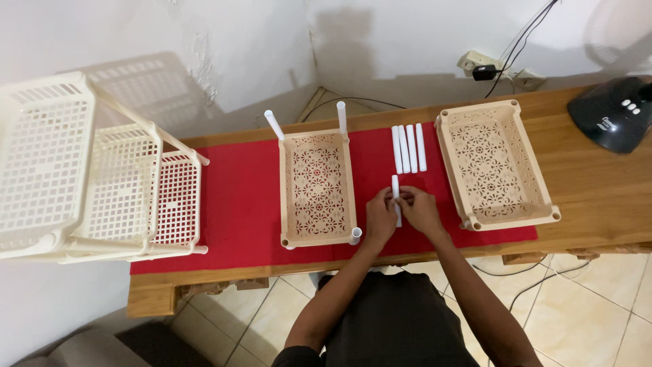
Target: The person assembles a multi-tier storage rack by inserting white plastic feet and vertical poles into beige trays. They stack the trays onto the poles to form a three-tier rack and place it on the table.
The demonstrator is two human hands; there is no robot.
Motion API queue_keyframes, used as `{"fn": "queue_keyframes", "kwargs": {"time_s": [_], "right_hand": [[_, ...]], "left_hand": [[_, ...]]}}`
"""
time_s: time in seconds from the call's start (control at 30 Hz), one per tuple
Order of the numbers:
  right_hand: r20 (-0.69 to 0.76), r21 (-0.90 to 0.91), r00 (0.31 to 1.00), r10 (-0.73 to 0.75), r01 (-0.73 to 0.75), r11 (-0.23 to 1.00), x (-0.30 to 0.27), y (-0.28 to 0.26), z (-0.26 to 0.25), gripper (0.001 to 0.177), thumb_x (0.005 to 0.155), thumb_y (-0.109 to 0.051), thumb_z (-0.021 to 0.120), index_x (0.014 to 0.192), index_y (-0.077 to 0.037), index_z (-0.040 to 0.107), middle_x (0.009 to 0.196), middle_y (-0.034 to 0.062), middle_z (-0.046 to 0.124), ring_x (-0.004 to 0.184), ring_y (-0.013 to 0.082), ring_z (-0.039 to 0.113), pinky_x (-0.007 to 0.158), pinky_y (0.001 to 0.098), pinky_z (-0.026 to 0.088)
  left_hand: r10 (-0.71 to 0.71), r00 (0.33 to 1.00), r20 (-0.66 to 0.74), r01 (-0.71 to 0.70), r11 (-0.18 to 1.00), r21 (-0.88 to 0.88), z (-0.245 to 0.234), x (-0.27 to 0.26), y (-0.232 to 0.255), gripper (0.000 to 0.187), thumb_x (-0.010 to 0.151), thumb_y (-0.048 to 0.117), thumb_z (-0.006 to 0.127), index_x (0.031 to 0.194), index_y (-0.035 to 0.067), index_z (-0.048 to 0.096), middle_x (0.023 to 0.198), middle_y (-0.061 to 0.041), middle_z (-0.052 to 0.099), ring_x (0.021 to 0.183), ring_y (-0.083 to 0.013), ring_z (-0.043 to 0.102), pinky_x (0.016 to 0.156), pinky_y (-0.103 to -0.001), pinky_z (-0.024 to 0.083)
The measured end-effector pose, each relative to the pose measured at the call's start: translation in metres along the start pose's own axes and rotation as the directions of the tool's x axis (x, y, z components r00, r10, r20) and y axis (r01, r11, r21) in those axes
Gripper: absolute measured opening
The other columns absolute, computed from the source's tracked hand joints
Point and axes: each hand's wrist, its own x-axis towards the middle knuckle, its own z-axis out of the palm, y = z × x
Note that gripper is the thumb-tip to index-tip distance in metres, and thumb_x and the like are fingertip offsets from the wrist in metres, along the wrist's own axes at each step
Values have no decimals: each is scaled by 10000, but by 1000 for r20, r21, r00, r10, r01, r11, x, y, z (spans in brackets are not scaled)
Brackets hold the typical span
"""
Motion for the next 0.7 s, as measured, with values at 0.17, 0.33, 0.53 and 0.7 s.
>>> {"fn": "queue_keyframes", "kwargs": {"time_s": [0.17, 0.33, 0.53, 0.7], "right_hand": [[198, 275, 914, 353, -398, 875, -1, -1, -19, 350, 951, -207, 707, 1229, 5, 718, 1053, 182, 783, 924, 251, 781, 869, 370, 622], [193, 404, 919, 345, -395, 825, -3, -7, -47, 348, 960, -224, 697, 1177, 45, 734, 989, 188, 770, 861, 229, 737, 853, 368, 614], [-7, 603, 993, 114, -87, 793, -7, -43, -87, 298, 979, -165, 644, 1208, 3, 732, 976, 148, 764, 847, 217, 737, 804, 346, 628], [-232, 539, 969, -90, 205, 817, -31, -85, -115, 243, 1059, -158, 620, 1212, -10, 738, 1073, 93, 778, 949, 166, 721, 862, 296, 616]], "left_hand": [[-148, 988, 48, 149, 989, -23, -6, 6, 18, 307, 984, 92, 628, 1252, -47, 681, 1119, -229, 737, 984, -283, 752, 875, -366, 602], [-148, 985, 92, 158, 981, -109, -8, 8, 53, 286, 990, 122, 656, 1202, -53, 734, 1001, -209, 775, 888, -253, 766, 795, -344, 595], [-38, 994, 107, 62, 971, -232, -14, 9, 121, 328, 1028, 173, 578, 1291, 31, 714, 927, -151, 769, 786, -197, 711, 686, -316, 569], [178, 982, 69, -146, 934, -327, -40, -5, 169, 288, 1046, 226, 642, 1223, 16, 731, 993, -99, 779, 897, -134, 741, 797, -270, 598]]}}
